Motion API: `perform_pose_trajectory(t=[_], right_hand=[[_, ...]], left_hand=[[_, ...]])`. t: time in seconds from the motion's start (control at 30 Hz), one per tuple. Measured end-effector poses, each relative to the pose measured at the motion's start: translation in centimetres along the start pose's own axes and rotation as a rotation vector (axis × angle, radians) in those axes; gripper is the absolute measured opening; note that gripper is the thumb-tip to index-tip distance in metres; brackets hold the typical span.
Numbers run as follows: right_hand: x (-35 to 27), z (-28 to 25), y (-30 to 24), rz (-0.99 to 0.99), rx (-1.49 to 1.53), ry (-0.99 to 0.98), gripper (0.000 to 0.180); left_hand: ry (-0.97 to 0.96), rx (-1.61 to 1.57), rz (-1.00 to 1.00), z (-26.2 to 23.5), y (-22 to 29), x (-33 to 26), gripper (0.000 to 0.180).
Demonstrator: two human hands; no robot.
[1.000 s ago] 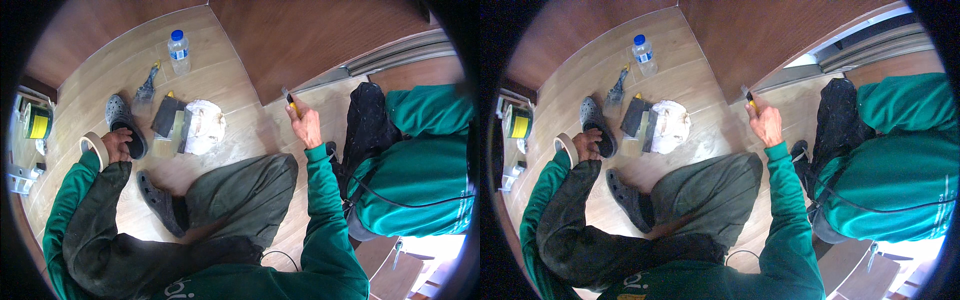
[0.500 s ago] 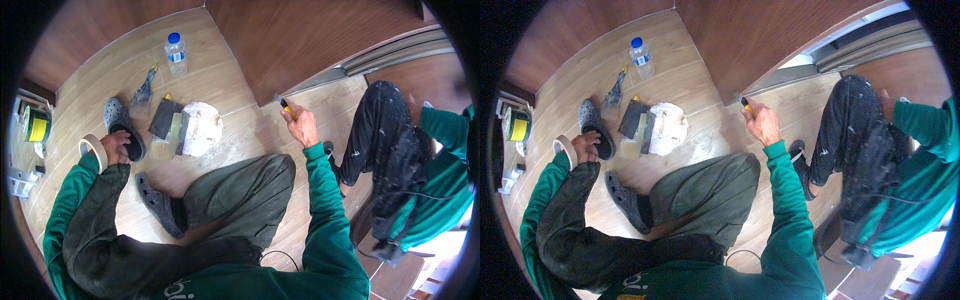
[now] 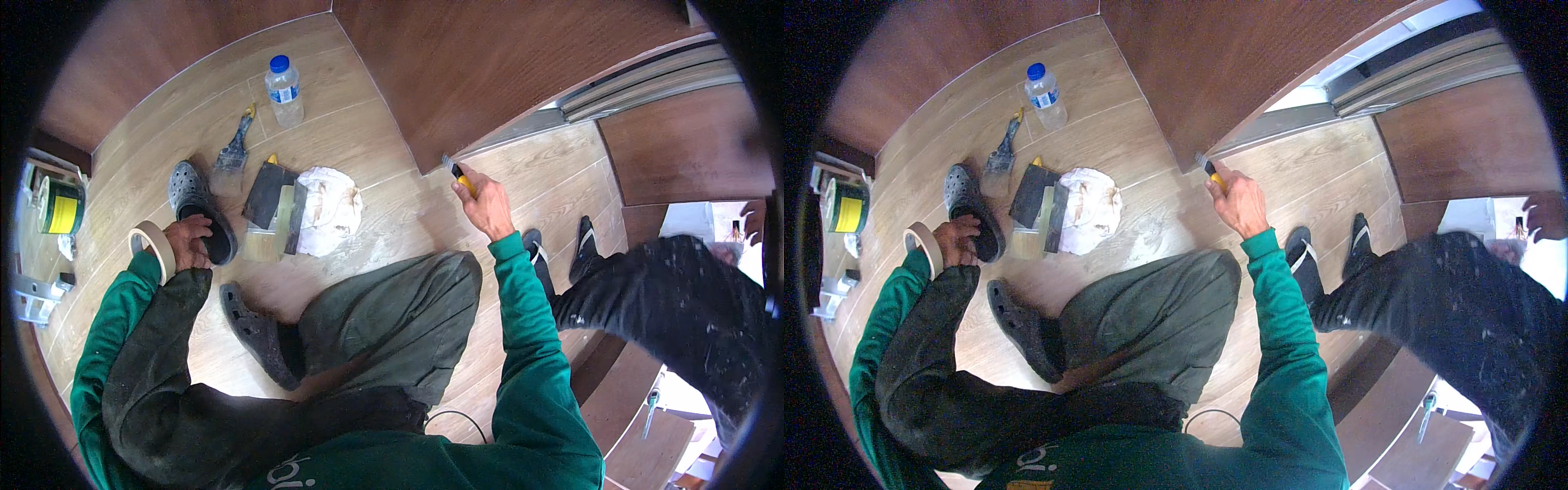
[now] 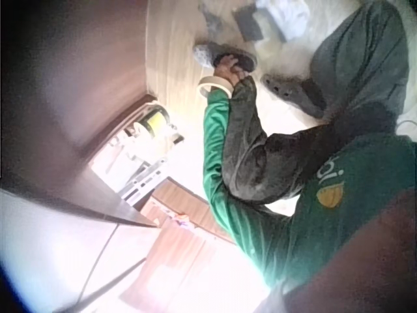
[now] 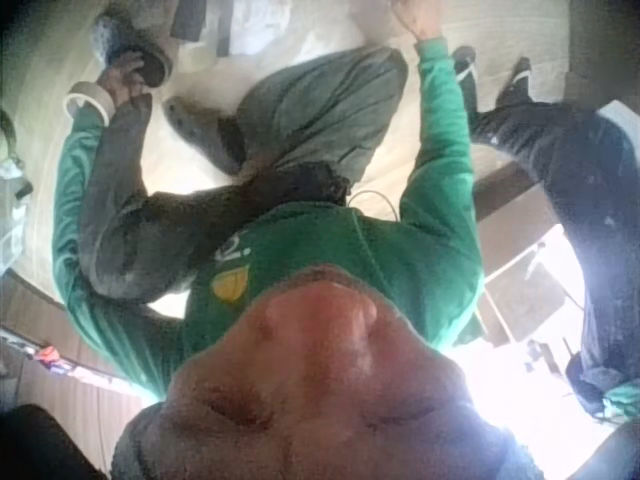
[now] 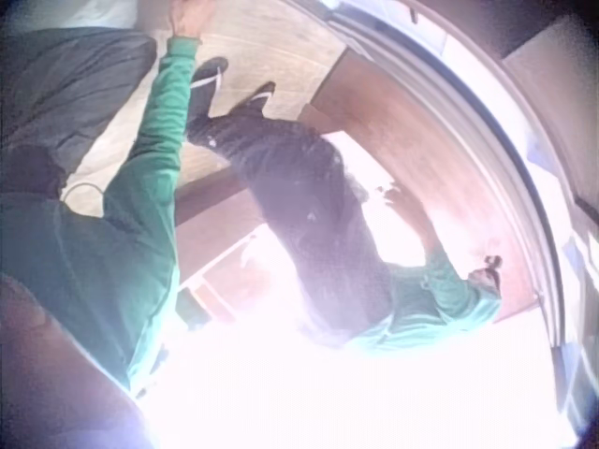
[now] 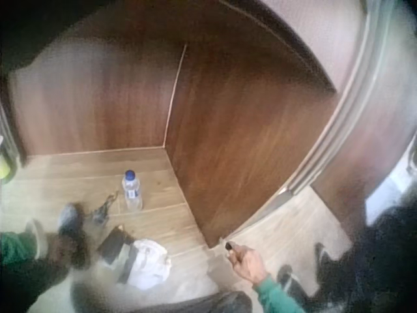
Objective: The person sits on the floor and uses a utility knife to trim the edge of a wooden cabinet. They then use a sanding block to smooth the trimmed area.
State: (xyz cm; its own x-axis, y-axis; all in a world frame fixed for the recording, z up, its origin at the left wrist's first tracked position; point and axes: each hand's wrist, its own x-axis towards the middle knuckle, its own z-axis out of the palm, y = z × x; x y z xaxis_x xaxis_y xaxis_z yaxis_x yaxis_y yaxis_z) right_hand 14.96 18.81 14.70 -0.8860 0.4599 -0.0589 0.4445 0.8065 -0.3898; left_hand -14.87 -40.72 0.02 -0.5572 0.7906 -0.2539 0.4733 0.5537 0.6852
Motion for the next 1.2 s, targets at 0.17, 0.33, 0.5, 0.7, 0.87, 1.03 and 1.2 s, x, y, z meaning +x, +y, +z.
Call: perform_pose_trajectory(t=[0.17,0.33,0.5,0.7,0.87,1.03,1.2], right_hand=[[-0.9,-2.5,0.6,-0.059,0.08,0.121,0.043],[-1.4,-3.0,-2.3,-0.124,0.153,0.131,0.043],[-0.5,1.1,0.5,-0.035,0.035,0.073,0.042],[0.5,-0.1,0.6,-0.091,0.075,0.096,0.042],[-0.3,-4.8,-1.4,-0.099,0.132,0.175,0.04],[-2.2,-5.5,-2.6,-0.191,0.206,0.217,0.041],[-4.4,0.6,-0.3,-0.189,-0.009,0.111,0.064]], left_hand=[[-0.175,0.192,0.021,-2.3,6.4,2.4,0.062],[-0.095,-0.166,-0.045,-1.0,-2.1,-0.8,0.065],[-0.228,0.257,0.112,-2.5,4.6,2.4,0.058],[-0.25,0.126,-0.077,-3.2,4.8,0.8,0.056],[-0.296,0.252,-0.08,-3.8,10.1,1.9,0.063],[-0.191,0.035,-0.191,-2.9,7.7,1.4,0.066],[-0.071,-0.074,-0.172,-1.0,3.2,1.2,0.057]])
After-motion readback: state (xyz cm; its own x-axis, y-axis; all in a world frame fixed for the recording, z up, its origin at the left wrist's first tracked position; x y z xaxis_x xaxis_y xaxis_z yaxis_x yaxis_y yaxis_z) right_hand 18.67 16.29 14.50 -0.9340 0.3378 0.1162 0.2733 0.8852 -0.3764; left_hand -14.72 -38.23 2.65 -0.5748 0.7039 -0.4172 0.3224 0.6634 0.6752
